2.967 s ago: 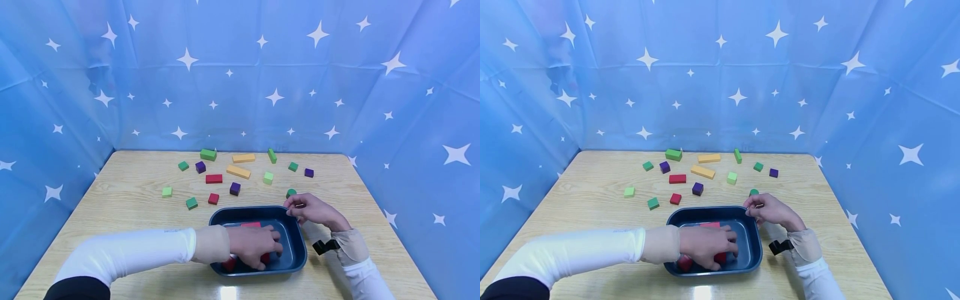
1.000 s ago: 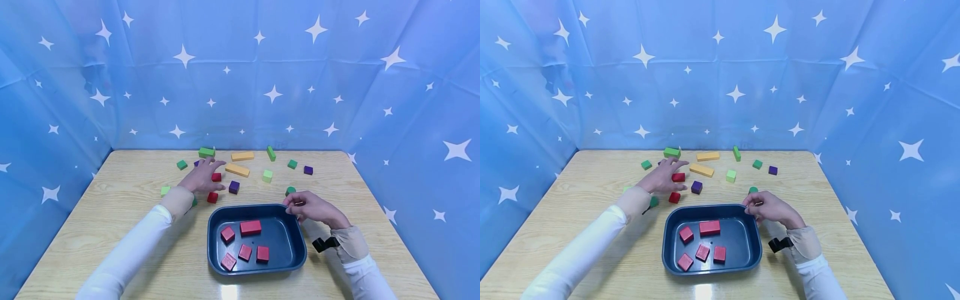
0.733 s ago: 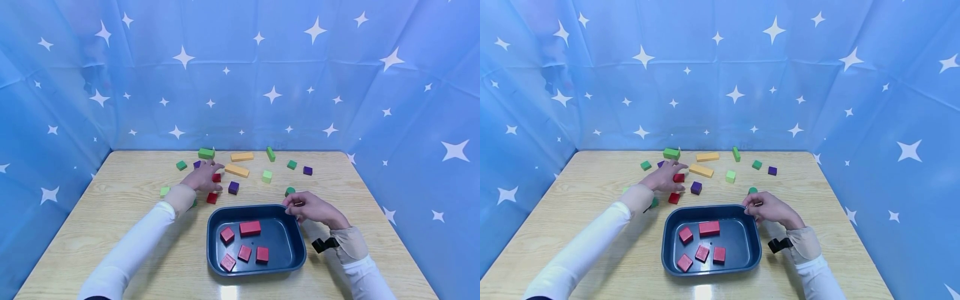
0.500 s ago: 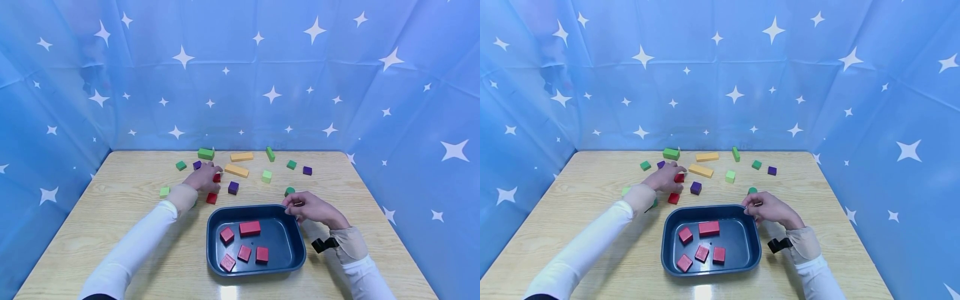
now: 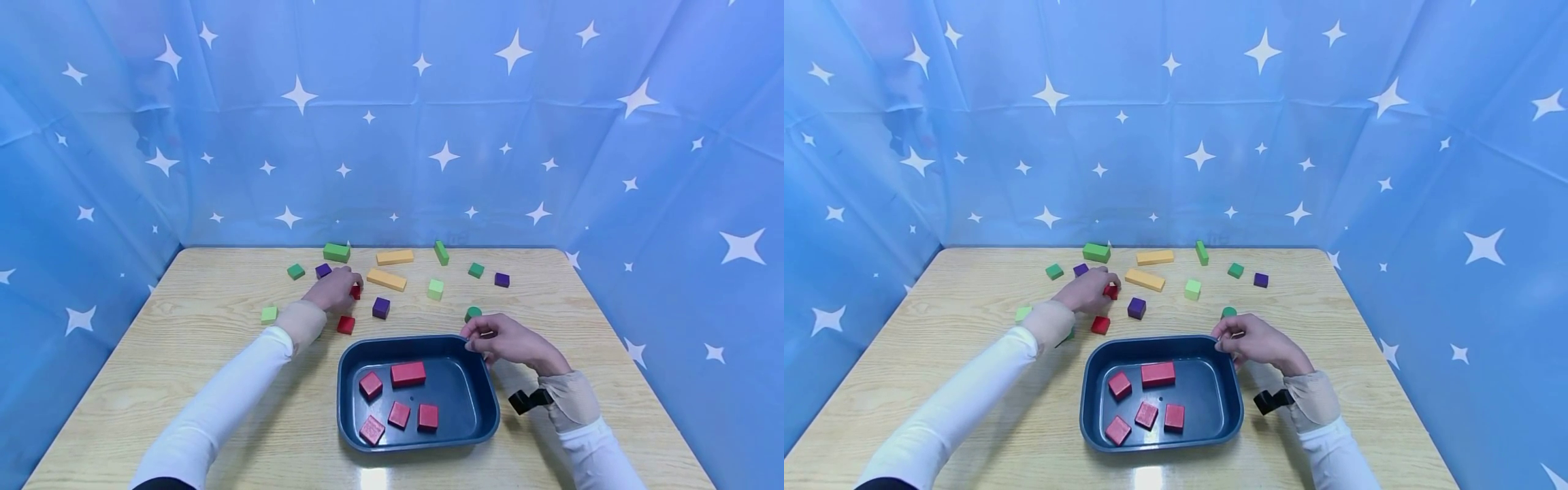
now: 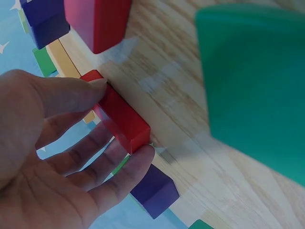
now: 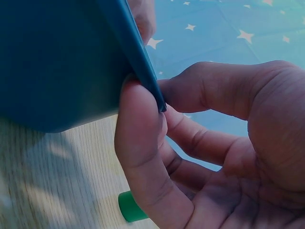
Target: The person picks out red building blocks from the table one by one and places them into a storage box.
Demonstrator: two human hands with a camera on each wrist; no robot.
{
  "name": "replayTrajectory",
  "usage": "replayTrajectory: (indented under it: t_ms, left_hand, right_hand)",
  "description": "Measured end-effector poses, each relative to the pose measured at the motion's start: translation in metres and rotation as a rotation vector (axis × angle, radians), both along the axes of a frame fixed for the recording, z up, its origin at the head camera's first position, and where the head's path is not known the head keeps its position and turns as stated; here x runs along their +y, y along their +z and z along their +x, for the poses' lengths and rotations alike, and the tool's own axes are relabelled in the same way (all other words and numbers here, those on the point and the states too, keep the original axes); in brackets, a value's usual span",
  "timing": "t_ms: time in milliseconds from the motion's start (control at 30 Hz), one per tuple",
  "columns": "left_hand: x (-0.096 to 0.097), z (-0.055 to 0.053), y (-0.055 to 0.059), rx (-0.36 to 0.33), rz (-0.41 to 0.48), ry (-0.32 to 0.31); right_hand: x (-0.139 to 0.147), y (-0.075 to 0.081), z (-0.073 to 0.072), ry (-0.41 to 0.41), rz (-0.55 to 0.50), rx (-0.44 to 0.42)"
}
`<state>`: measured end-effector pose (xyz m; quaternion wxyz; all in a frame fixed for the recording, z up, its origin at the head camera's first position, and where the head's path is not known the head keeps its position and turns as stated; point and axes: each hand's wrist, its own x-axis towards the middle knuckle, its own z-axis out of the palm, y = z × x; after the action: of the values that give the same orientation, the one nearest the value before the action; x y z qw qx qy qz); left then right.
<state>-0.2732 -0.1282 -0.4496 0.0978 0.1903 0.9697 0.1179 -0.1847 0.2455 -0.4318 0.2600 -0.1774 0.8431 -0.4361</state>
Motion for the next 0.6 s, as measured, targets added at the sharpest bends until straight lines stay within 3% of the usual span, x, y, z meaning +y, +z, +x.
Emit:
replayTrajectory:
  t_ms: [367,600]
  left_hand:
    - [-0.001,0.001,0.002,0.005,0.004,-0.015]
    - [0.002,0.006,0.011,0.015,0.02,-0.021]
  right_hand:
    - [-0.001,0.0,0.0,-0.008,0.006,-0.005]
    - [-0.001,0.001,0.0,-0.008,0.006,-0.008]
